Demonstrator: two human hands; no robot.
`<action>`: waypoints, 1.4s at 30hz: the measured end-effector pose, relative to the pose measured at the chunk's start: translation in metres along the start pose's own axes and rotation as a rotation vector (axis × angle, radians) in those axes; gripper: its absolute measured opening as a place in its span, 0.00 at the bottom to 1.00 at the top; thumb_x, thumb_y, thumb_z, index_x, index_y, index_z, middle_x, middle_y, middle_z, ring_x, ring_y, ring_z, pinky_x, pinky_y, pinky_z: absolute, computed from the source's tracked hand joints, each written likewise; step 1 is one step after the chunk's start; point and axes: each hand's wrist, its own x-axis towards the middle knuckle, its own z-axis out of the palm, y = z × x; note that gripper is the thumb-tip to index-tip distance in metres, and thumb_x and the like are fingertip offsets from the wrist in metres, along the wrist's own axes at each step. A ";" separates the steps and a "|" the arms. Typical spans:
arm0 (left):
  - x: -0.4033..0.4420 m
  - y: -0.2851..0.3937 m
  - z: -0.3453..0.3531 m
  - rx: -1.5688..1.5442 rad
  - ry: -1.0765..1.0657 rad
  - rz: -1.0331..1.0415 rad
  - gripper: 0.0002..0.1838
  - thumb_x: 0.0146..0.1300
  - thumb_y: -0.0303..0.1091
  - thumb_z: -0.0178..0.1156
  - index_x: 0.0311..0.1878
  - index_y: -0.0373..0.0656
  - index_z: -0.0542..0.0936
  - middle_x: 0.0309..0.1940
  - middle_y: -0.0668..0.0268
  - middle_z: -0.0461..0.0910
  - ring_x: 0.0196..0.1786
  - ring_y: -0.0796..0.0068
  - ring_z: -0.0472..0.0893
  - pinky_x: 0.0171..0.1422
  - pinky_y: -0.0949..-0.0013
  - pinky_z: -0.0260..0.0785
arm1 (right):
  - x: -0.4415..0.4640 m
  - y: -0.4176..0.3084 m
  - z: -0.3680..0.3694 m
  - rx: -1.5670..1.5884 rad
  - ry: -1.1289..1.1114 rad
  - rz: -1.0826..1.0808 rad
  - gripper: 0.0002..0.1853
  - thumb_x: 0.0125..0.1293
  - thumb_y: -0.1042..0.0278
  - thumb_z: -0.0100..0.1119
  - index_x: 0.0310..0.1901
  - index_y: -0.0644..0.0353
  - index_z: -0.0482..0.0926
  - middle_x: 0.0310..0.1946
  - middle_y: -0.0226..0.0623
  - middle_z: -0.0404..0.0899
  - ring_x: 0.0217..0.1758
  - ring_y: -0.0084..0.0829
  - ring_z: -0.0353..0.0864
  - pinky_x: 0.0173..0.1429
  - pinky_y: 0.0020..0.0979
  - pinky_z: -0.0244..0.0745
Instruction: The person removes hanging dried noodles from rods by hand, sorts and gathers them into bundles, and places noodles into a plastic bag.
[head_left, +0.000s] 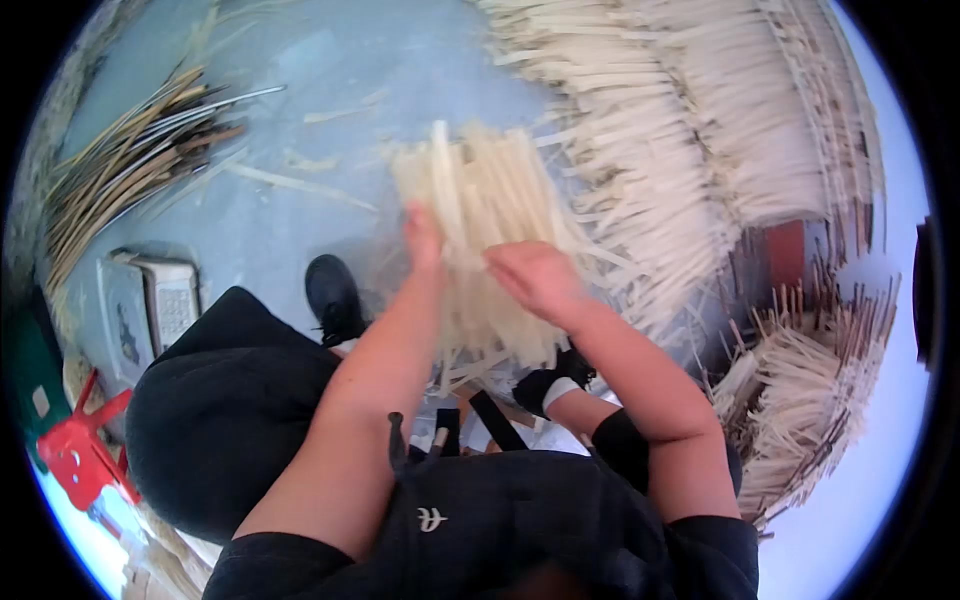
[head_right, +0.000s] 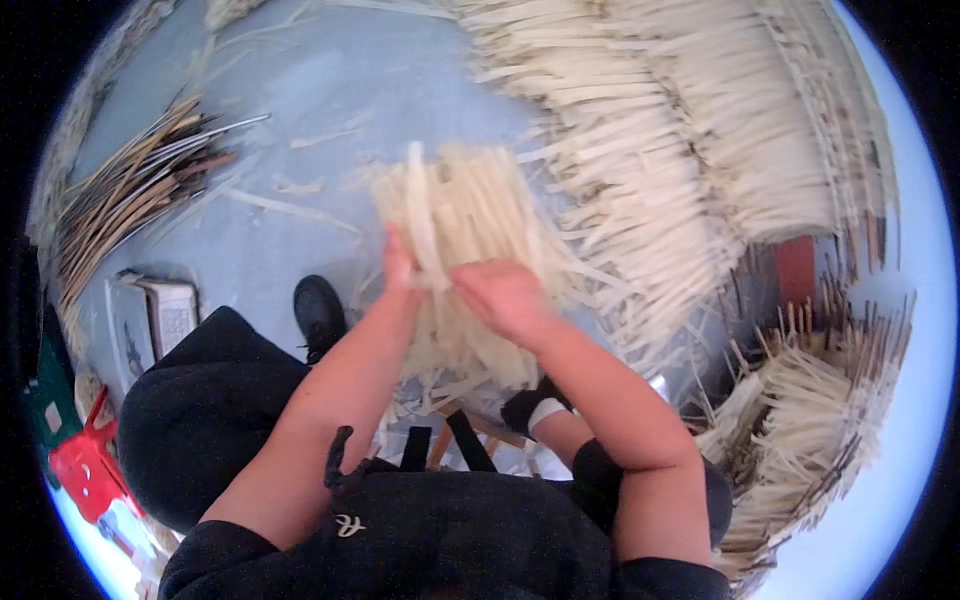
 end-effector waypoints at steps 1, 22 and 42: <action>0.006 -0.009 0.004 -0.003 -0.010 0.062 0.37 0.72 0.63 0.37 0.59 0.35 0.75 0.57 0.50 0.76 0.63 0.57 0.72 0.65 0.59 0.65 | 0.002 0.000 -0.006 0.059 0.124 0.024 0.13 0.64 0.67 0.59 0.50 0.55 0.79 0.41 0.39 0.83 0.45 0.38 0.83 0.48 0.36 0.75; 0.026 0.118 -0.062 1.196 0.587 0.339 0.19 0.56 0.34 0.65 0.52 0.43 0.76 0.47 0.56 0.76 0.48 0.55 0.78 0.56 0.58 0.71 | 0.033 -0.032 0.067 -0.044 0.215 -0.112 0.20 0.54 0.73 0.54 0.51 0.59 0.78 0.55 0.44 0.75 0.57 0.42 0.74 0.63 0.44 0.66; -0.110 0.092 0.091 0.918 -0.472 0.819 0.10 0.62 0.34 0.63 0.44 0.43 0.77 0.29 0.65 0.77 0.32 0.73 0.76 0.39 0.71 0.70 | 0.061 0.037 -0.064 0.900 0.512 0.453 0.16 0.70 0.67 0.54 0.57 0.63 0.75 0.35 0.38 0.82 0.37 0.24 0.81 0.43 0.26 0.77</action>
